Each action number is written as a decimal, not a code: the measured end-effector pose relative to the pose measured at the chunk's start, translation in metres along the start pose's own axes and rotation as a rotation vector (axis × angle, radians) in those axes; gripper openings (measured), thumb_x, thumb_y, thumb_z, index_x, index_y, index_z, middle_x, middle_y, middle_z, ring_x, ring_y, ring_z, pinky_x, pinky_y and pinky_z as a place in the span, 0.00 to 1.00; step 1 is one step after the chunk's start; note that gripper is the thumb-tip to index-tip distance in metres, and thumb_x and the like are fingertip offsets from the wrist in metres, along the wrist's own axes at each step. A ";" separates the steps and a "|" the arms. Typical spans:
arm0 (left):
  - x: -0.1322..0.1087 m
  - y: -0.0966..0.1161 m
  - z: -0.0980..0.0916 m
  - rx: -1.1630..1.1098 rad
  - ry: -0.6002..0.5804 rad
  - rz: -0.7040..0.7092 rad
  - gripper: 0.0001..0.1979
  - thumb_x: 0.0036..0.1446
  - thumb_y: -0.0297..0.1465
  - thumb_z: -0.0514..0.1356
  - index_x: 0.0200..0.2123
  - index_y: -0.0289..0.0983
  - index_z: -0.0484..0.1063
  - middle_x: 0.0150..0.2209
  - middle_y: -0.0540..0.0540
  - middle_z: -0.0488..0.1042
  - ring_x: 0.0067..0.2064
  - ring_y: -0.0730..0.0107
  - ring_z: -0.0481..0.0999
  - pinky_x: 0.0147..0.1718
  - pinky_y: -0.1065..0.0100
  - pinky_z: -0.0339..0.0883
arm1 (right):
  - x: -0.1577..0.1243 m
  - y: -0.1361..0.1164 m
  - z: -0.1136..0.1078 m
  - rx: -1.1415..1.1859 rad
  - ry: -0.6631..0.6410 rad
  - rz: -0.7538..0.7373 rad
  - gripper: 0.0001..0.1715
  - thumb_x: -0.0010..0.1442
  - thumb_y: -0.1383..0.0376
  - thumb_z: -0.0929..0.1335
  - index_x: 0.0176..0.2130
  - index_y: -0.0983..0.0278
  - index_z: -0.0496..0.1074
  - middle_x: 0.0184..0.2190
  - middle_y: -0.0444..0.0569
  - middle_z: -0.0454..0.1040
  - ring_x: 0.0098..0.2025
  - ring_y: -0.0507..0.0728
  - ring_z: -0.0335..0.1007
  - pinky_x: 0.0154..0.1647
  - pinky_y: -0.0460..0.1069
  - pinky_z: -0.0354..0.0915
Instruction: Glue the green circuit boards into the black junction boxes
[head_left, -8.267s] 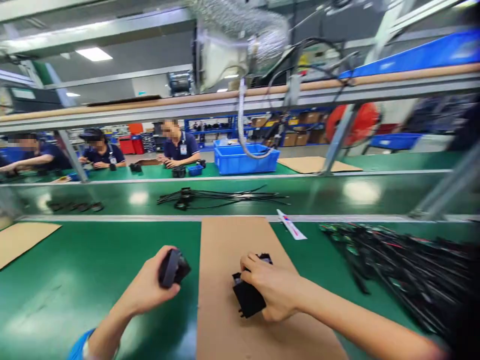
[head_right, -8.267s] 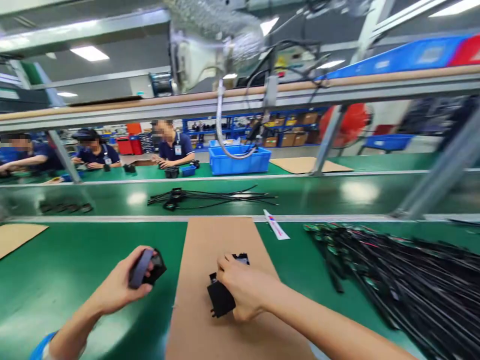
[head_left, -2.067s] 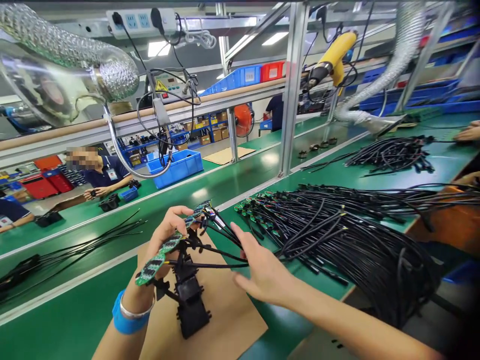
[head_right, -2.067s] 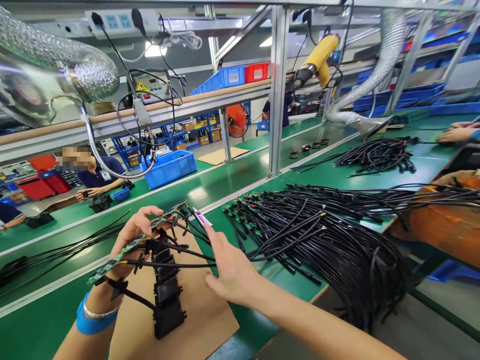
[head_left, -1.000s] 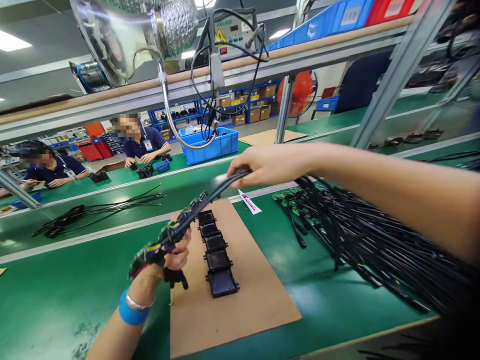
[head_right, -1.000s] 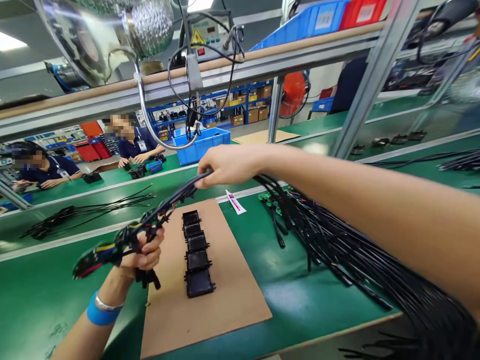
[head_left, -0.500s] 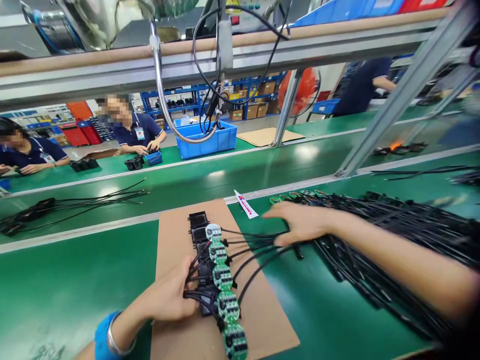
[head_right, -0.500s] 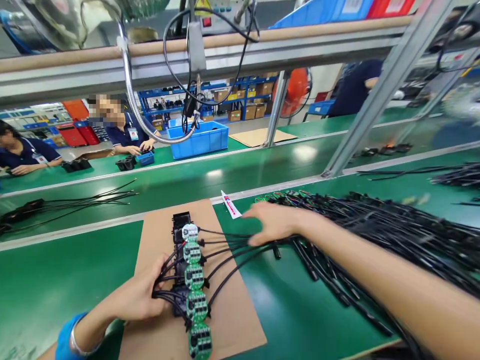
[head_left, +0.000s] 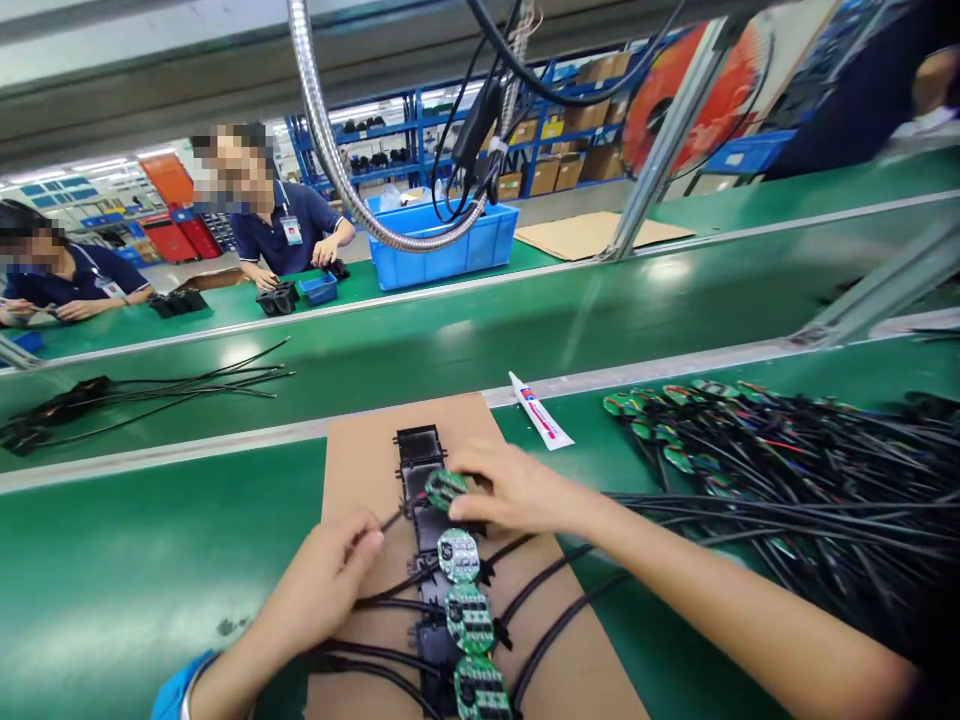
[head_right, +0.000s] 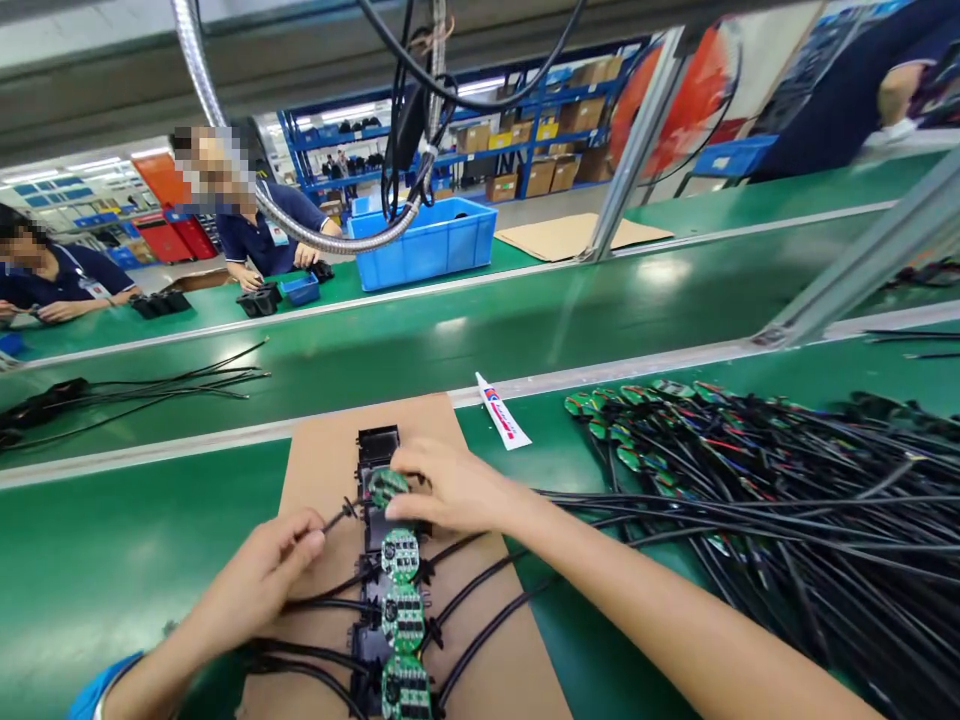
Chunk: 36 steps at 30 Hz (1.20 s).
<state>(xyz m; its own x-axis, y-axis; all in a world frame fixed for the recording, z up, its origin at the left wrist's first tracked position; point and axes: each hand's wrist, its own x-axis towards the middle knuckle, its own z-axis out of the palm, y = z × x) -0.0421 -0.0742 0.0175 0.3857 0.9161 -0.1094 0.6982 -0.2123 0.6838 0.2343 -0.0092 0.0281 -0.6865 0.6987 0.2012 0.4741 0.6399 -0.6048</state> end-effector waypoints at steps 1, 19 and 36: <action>0.009 -0.003 -0.006 0.074 0.080 -0.005 0.16 0.67 0.38 0.45 0.30 0.39 0.62 0.26 0.51 0.66 0.29 0.67 0.68 0.30 0.69 0.59 | 0.005 0.007 -0.005 0.020 0.027 0.038 0.19 0.56 0.53 0.70 0.41 0.64 0.68 0.33 0.46 0.68 0.32 0.52 0.62 0.33 0.47 0.61; 0.068 -0.041 -0.003 0.796 0.341 -0.026 0.13 0.65 0.29 0.48 0.35 0.37 0.72 0.36 0.41 0.71 0.39 0.57 0.70 0.34 0.64 0.63 | 0.034 0.072 0.029 -0.295 0.167 0.138 0.11 0.61 0.67 0.64 0.33 0.66 0.76 0.30 0.51 0.71 0.37 0.57 0.67 0.40 0.52 0.62; -0.003 0.006 0.015 -0.057 -0.231 0.073 0.04 0.57 0.32 0.60 0.34 0.39 0.73 0.32 0.50 0.75 0.34 0.69 0.72 0.33 0.71 0.63 | -0.024 -0.025 0.031 0.021 -0.079 -0.033 0.05 0.52 0.68 0.69 0.28 0.64 0.67 0.37 0.50 0.64 0.41 0.57 0.61 0.41 0.51 0.61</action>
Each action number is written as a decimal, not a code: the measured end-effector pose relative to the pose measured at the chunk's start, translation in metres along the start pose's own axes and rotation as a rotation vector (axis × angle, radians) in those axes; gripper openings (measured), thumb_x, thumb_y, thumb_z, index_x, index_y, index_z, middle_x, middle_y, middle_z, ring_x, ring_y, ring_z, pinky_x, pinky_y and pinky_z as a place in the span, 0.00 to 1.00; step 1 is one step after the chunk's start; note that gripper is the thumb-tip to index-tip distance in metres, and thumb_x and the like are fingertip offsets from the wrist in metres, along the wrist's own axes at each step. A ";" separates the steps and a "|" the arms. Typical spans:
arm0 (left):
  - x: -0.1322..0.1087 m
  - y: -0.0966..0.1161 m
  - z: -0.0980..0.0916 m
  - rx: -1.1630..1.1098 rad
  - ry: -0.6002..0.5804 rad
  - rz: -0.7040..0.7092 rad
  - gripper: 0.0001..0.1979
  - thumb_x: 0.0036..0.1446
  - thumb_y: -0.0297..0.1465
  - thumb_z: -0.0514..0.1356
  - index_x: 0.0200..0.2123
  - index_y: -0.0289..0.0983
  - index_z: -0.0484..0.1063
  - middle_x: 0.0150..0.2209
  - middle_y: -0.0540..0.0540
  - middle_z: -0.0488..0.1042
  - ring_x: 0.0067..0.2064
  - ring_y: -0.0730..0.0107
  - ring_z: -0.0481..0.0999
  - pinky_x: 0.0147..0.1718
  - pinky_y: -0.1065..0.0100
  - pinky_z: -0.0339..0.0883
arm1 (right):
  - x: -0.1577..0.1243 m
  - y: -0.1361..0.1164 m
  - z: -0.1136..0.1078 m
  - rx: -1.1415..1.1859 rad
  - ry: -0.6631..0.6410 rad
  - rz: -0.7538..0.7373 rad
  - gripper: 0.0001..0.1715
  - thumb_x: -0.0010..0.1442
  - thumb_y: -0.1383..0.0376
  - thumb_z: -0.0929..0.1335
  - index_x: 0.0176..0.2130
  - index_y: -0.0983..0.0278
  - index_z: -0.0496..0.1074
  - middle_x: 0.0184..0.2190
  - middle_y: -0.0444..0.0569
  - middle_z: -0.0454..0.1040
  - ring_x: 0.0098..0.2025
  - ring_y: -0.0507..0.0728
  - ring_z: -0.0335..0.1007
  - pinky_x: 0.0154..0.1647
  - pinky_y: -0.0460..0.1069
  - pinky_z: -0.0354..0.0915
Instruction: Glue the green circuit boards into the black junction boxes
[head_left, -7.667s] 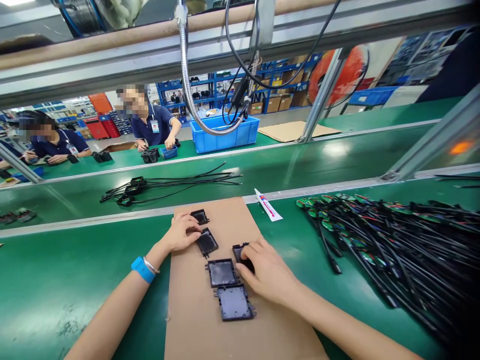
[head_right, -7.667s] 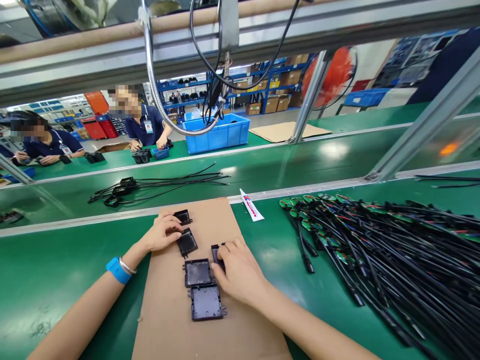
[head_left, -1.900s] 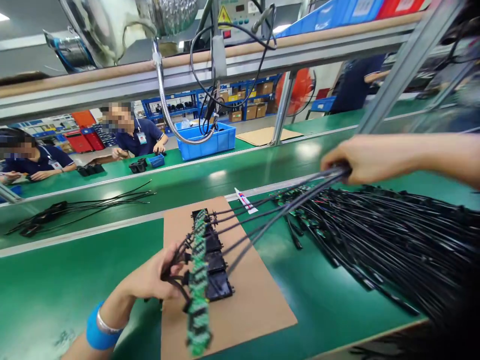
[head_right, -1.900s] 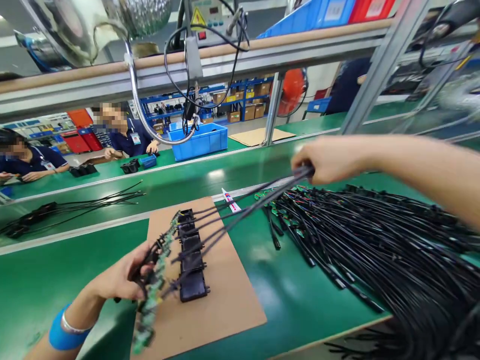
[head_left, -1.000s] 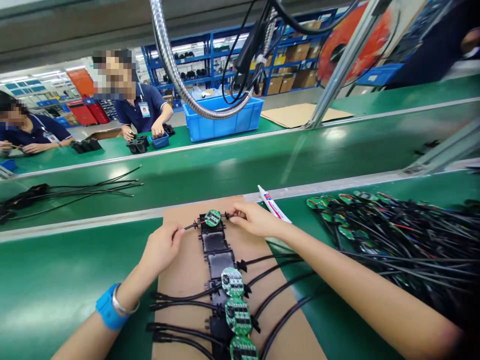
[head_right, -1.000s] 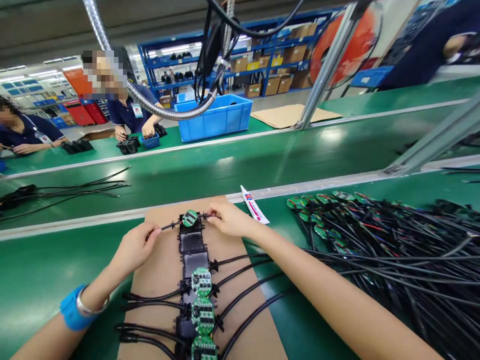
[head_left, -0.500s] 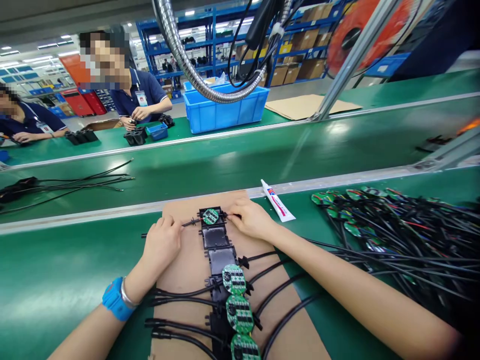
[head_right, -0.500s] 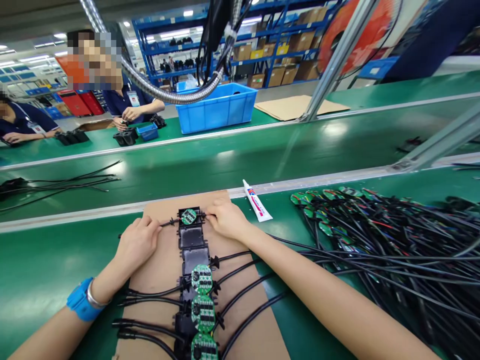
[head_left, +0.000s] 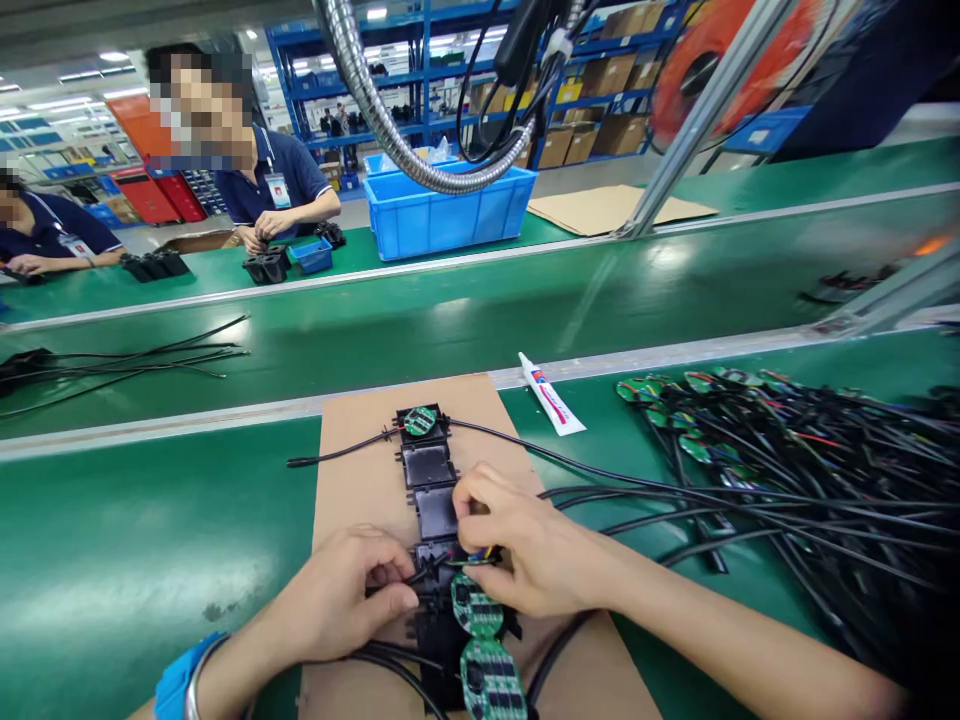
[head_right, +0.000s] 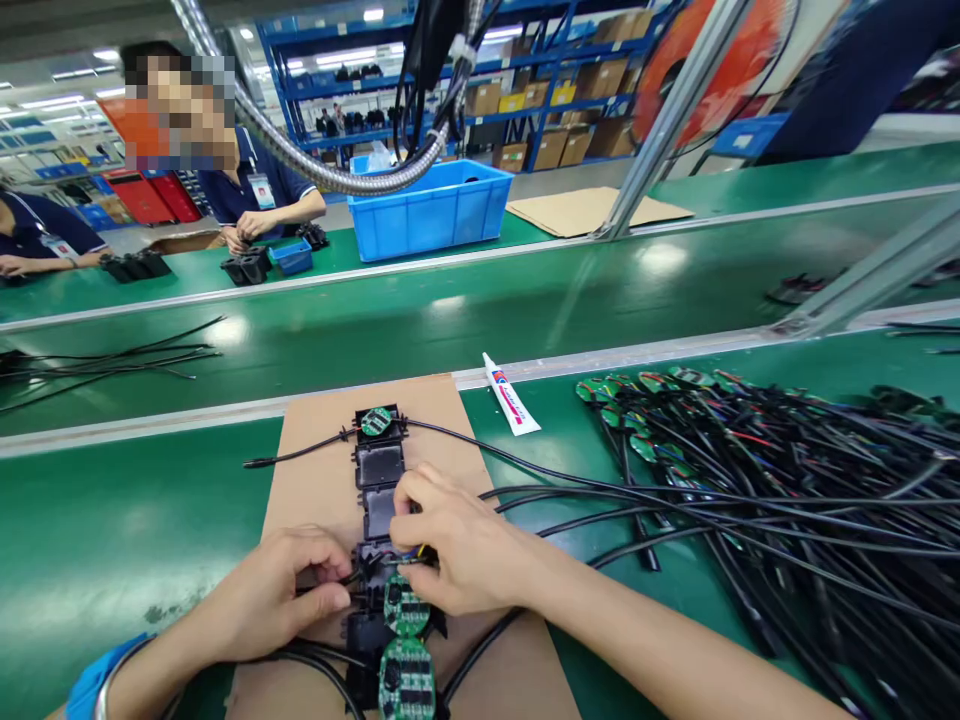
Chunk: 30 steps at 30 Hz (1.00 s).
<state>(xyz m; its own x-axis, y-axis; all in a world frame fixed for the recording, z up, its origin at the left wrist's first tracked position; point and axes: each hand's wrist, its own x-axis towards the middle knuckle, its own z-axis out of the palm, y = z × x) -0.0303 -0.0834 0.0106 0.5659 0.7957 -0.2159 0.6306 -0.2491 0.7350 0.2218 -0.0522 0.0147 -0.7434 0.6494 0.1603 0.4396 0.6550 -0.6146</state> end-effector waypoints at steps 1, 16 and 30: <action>0.002 -0.001 -0.002 -0.018 0.016 -0.034 0.05 0.58 0.33 0.59 0.34 0.39 0.73 0.31 0.51 0.75 0.32 0.70 0.72 0.32 0.72 0.63 | 0.001 0.003 -0.003 0.029 0.007 0.002 0.04 0.54 0.66 0.69 0.31 0.64 0.68 0.37 0.49 0.65 0.40 0.56 0.62 0.40 0.50 0.61; 0.042 -0.035 -0.019 0.620 0.446 -0.013 0.11 0.62 0.32 0.54 0.34 0.37 0.77 0.34 0.42 0.74 0.41 0.56 0.72 0.43 0.56 0.65 | 0.020 0.065 0.002 -0.417 0.161 0.167 0.12 0.61 0.72 0.60 0.32 0.66 0.72 0.33 0.54 0.71 0.39 0.59 0.63 0.40 0.53 0.60; -0.004 -0.008 0.009 0.034 0.068 0.214 0.03 0.58 0.28 0.61 0.35 0.40 0.76 0.34 0.50 0.78 0.37 0.70 0.76 0.38 0.71 0.67 | -0.023 -0.025 0.017 -0.024 -0.110 -0.017 0.08 0.49 0.68 0.70 0.27 0.64 0.65 0.37 0.47 0.62 0.41 0.56 0.59 0.39 0.50 0.58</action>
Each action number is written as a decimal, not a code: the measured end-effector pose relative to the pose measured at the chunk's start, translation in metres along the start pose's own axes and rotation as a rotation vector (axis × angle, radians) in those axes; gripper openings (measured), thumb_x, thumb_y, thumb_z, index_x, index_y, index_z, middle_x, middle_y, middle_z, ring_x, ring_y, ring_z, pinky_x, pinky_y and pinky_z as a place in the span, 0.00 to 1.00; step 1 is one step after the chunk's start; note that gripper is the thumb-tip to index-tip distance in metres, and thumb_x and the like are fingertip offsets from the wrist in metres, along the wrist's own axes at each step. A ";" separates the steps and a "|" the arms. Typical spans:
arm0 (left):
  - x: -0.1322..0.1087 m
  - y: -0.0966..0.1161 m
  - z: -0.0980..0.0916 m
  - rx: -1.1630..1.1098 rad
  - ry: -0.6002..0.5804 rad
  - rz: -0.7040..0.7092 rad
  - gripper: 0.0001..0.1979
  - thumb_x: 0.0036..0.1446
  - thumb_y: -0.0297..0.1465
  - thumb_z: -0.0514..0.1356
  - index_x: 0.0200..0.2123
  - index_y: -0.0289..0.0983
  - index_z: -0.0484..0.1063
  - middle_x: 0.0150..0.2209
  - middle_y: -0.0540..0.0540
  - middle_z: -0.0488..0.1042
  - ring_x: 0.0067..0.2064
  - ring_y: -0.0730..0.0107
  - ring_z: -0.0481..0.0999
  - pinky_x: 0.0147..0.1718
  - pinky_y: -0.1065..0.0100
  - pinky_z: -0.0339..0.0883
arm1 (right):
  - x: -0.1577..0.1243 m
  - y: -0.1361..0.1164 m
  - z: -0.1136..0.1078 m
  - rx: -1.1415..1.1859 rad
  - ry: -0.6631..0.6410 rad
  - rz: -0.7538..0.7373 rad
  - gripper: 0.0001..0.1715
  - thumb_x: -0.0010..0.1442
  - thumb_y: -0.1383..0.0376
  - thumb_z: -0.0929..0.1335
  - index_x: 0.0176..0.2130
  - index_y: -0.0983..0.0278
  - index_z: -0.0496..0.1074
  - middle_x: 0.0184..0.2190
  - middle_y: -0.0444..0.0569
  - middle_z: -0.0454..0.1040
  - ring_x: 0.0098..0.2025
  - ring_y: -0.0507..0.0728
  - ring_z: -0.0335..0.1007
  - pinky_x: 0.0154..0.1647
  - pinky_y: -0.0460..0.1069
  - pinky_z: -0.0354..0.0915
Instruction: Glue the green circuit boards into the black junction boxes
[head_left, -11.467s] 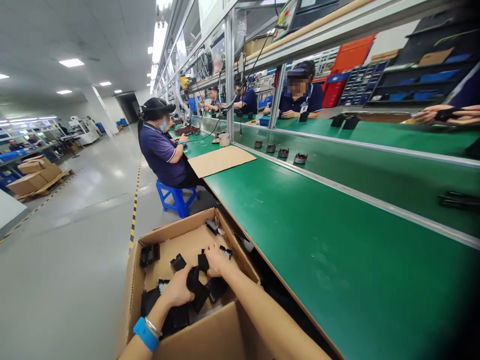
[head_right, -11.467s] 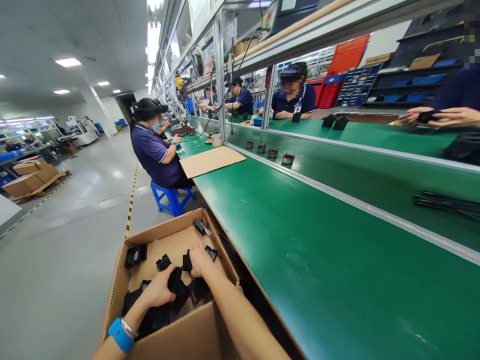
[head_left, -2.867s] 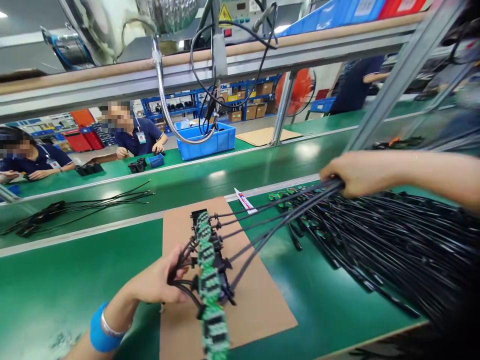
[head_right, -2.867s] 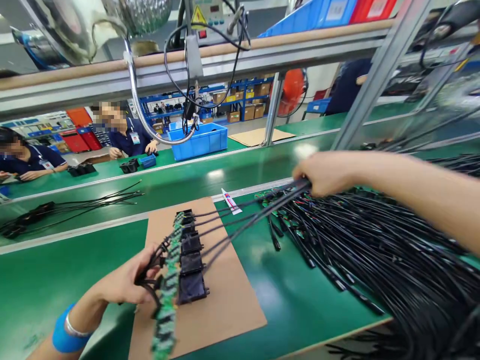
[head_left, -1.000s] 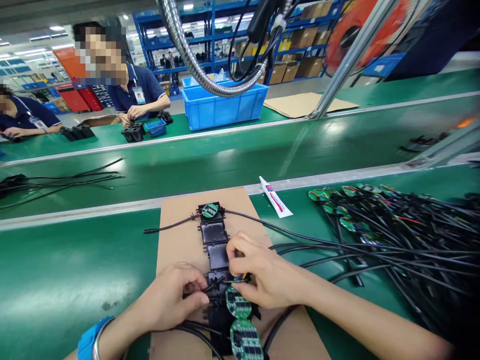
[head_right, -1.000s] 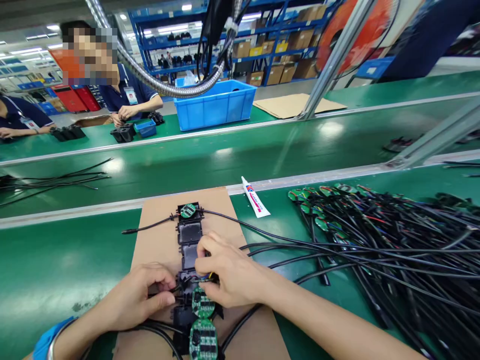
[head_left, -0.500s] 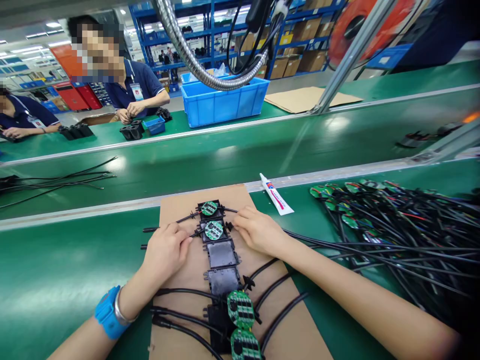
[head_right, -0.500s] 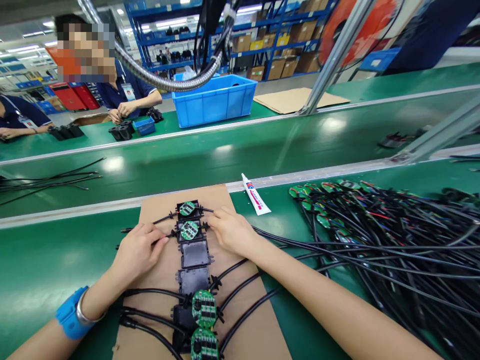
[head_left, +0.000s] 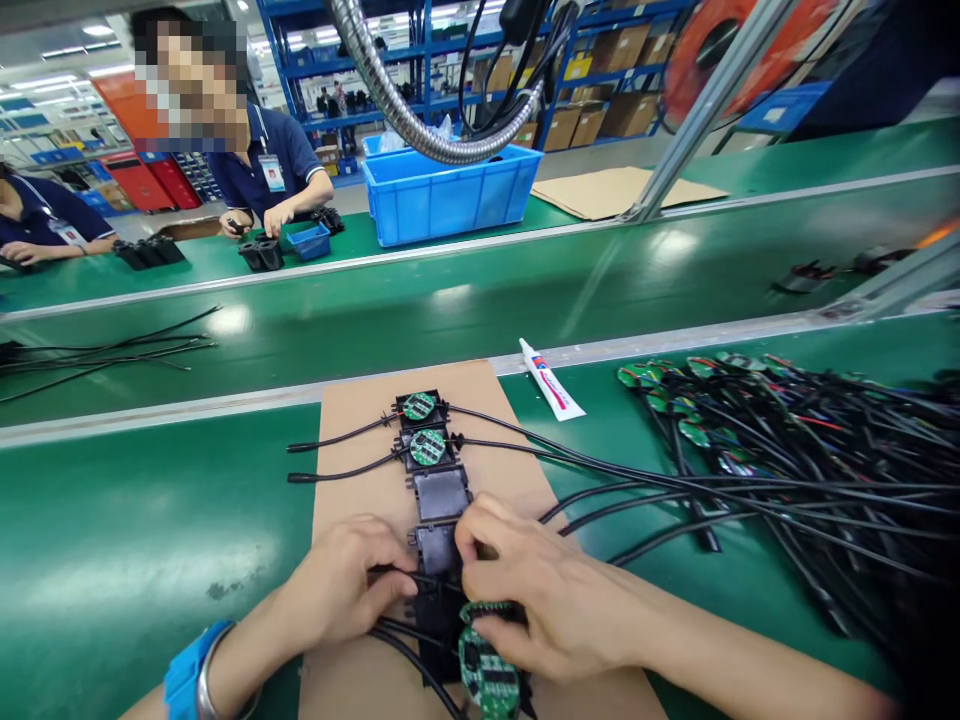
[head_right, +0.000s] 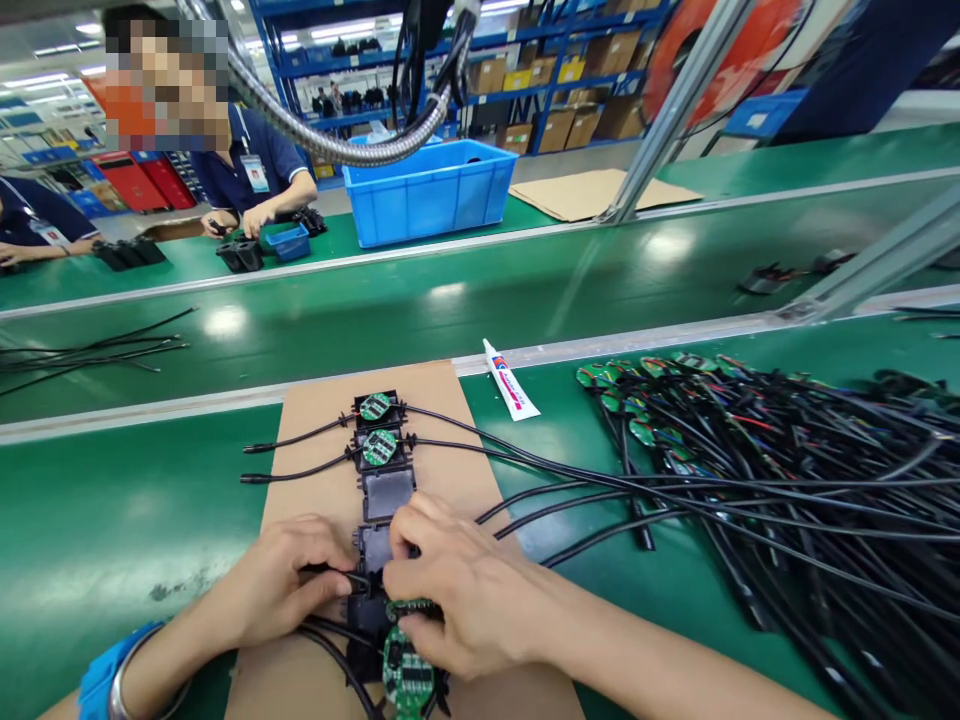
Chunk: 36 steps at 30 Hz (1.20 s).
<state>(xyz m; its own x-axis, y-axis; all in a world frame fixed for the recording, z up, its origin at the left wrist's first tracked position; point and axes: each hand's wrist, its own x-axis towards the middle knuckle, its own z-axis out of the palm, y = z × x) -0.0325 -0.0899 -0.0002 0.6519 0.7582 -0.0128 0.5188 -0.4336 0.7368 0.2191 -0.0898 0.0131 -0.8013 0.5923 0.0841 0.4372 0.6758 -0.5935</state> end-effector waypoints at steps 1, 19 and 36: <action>0.000 -0.001 -0.001 -0.006 0.015 -0.003 0.04 0.59 0.28 0.61 0.35 0.40 0.76 0.33 0.51 0.78 0.37 0.70 0.76 0.38 0.71 0.67 | -0.001 0.002 -0.002 0.006 0.007 -0.001 0.07 0.51 0.68 0.70 0.27 0.64 0.66 0.37 0.47 0.63 0.40 0.56 0.60 0.38 0.49 0.59; 0.003 -0.022 -0.001 0.559 0.380 0.000 0.10 0.63 0.31 0.55 0.42 0.38 0.75 0.36 0.43 0.74 0.39 0.61 0.72 0.40 0.60 0.66 | 0.001 0.051 -0.006 -0.392 0.315 0.115 0.14 0.62 0.71 0.60 0.42 0.67 0.72 0.33 0.53 0.69 0.38 0.58 0.62 0.43 0.55 0.62; -0.026 0.024 0.013 -0.026 -0.141 -0.049 0.09 0.55 0.29 0.63 0.42 0.43 0.74 0.37 0.49 0.73 0.40 0.67 0.73 0.39 0.69 0.65 | -0.028 -0.025 0.030 -0.047 0.129 -0.097 0.07 0.55 0.69 0.67 0.28 0.63 0.63 0.32 0.45 0.64 0.34 0.52 0.58 0.32 0.47 0.55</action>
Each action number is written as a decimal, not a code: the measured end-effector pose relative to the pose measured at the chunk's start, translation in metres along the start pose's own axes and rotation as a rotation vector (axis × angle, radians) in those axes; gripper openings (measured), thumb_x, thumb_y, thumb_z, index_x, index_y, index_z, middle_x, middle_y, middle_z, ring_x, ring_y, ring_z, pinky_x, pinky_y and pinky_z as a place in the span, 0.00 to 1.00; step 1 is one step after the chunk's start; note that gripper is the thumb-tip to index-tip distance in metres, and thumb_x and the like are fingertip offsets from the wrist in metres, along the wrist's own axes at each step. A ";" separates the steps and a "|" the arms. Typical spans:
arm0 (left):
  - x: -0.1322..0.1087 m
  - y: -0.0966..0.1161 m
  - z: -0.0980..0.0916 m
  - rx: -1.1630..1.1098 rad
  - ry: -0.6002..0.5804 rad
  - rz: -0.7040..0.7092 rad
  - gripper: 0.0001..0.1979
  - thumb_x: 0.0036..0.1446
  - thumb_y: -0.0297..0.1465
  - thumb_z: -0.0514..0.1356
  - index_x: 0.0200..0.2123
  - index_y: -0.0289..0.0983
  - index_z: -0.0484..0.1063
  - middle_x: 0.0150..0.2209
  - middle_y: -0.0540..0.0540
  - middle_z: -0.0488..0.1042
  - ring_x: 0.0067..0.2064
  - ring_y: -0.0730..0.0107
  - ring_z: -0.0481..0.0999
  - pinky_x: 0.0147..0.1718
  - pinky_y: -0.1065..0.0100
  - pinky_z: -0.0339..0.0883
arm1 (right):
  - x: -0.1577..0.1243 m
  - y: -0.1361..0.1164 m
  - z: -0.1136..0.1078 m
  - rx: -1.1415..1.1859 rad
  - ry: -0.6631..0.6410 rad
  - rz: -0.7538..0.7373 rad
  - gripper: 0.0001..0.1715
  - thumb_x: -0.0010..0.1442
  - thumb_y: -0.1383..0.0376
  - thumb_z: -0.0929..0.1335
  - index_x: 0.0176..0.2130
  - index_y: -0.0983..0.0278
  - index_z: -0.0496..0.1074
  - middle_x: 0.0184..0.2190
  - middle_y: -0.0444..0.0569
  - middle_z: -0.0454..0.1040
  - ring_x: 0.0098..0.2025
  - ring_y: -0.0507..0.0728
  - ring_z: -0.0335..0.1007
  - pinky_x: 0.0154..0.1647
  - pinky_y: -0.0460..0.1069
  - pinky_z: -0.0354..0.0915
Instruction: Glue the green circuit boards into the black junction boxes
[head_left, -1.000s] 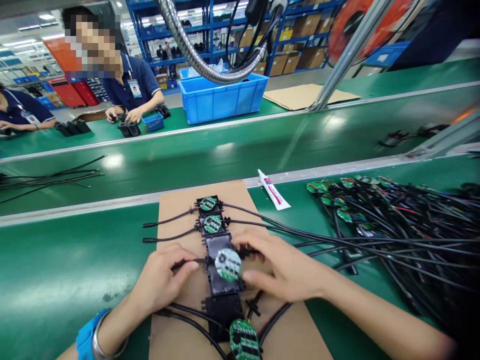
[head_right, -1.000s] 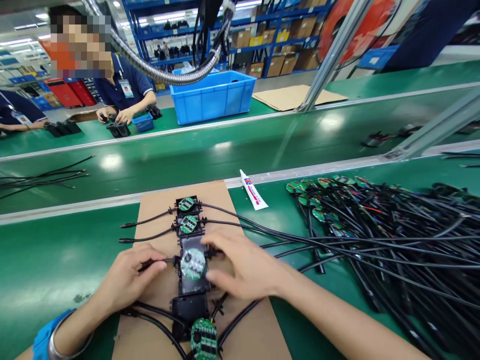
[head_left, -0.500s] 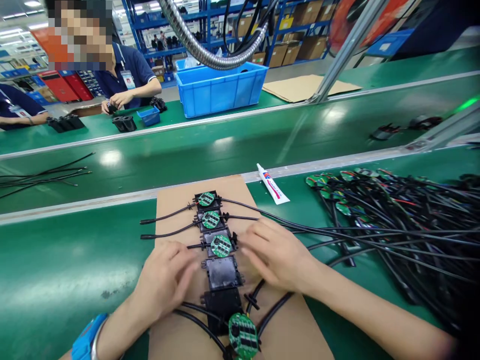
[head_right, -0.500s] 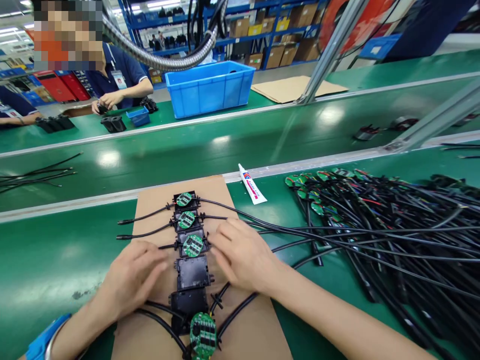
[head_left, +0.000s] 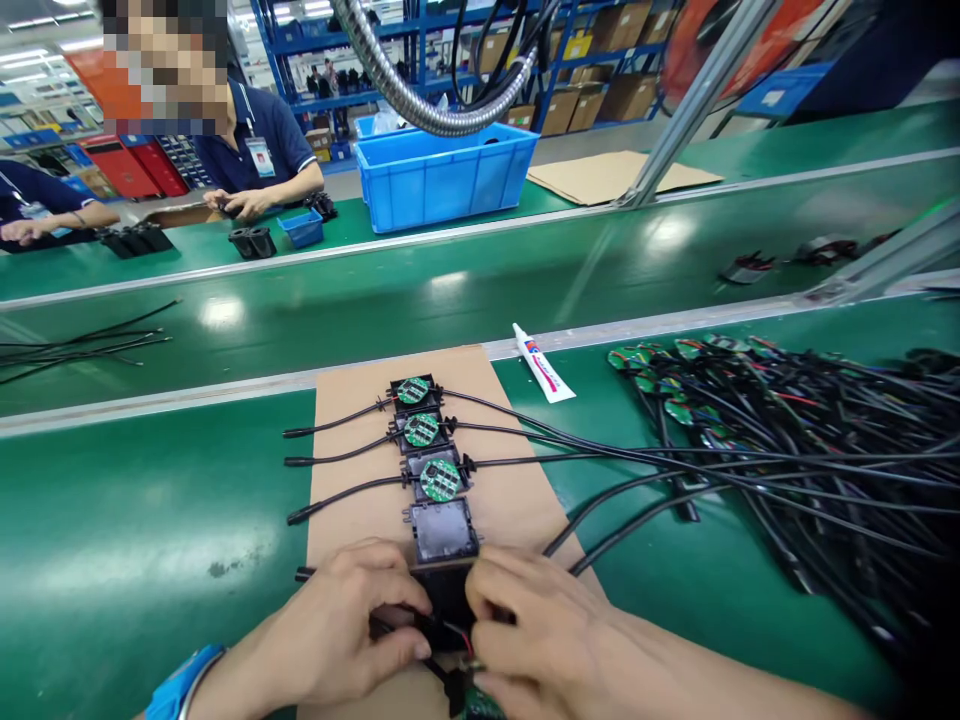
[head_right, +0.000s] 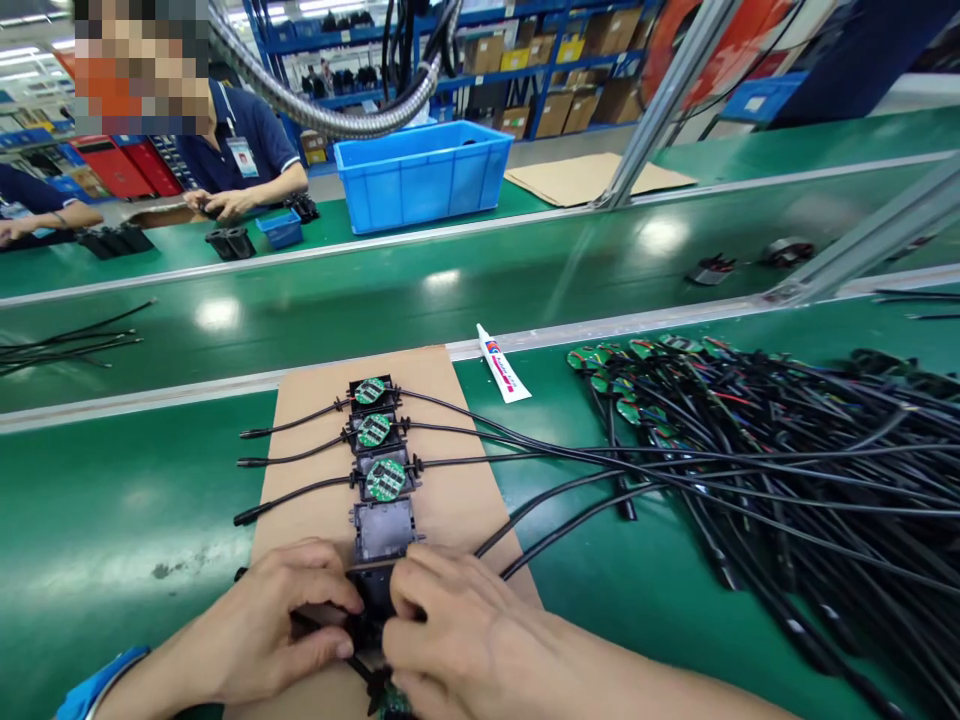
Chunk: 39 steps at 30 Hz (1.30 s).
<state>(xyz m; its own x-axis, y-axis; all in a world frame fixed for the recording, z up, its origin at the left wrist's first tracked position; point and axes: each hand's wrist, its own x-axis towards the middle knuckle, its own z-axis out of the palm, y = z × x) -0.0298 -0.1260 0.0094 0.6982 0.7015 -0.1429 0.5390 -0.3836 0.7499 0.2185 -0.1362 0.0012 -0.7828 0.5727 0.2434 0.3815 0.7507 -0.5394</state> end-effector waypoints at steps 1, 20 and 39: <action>0.000 0.001 -0.001 -0.017 0.019 0.003 0.10 0.55 0.30 0.63 0.42 0.42 0.74 0.38 0.49 0.73 0.40 0.66 0.73 0.38 0.69 0.66 | 0.001 0.002 -0.004 0.043 0.038 0.030 0.07 0.58 0.67 0.68 0.29 0.64 0.64 0.33 0.46 0.64 0.34 0.52 0.59 0.32 0.47 0.56; 0.009 -0.031 0.007 0.499 0.385 -0.019 0.07 0.64 0.30 0.53 0.35 0.39 0.70 0.36 0.45 0.72 0.38 0.61 0.71 0.38 0.61 0.66 | 0.001 0.056 -0.016 -0.342 0.033 0.232 0.10 0.61 0.72 0.62 0.38 0.63 0.72 0.35 0.51 0.72 0.37 0.57 0.65 0.37 0.51 0.62; -0.051 -0.018 0.005 0.342 0.336 0.067 0.06 0.64 0.27 0.53 0.36 0.39 0.68 0.28 0.48 0.69 0.28 0.69 0.71 0.26 0.70 0.64 | -0.052 0.007 -0.005 -0.132 -0.019 0.220 0.12 0.63 0.74 0.58 0.31 0.65 0.65 0.29 0.50 0.63 0.31 0.55 0.56 0.30 0.50 0.55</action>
<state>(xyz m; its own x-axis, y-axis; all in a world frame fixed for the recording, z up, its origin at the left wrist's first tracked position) -0.0727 -0.1576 -0.0004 0.5762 0.8020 0.1574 0.6612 -0.5707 0.4870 0.2643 -0.1585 -0.0109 -0.6824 0.7218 0.1155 0.6039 0.6458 -0.4672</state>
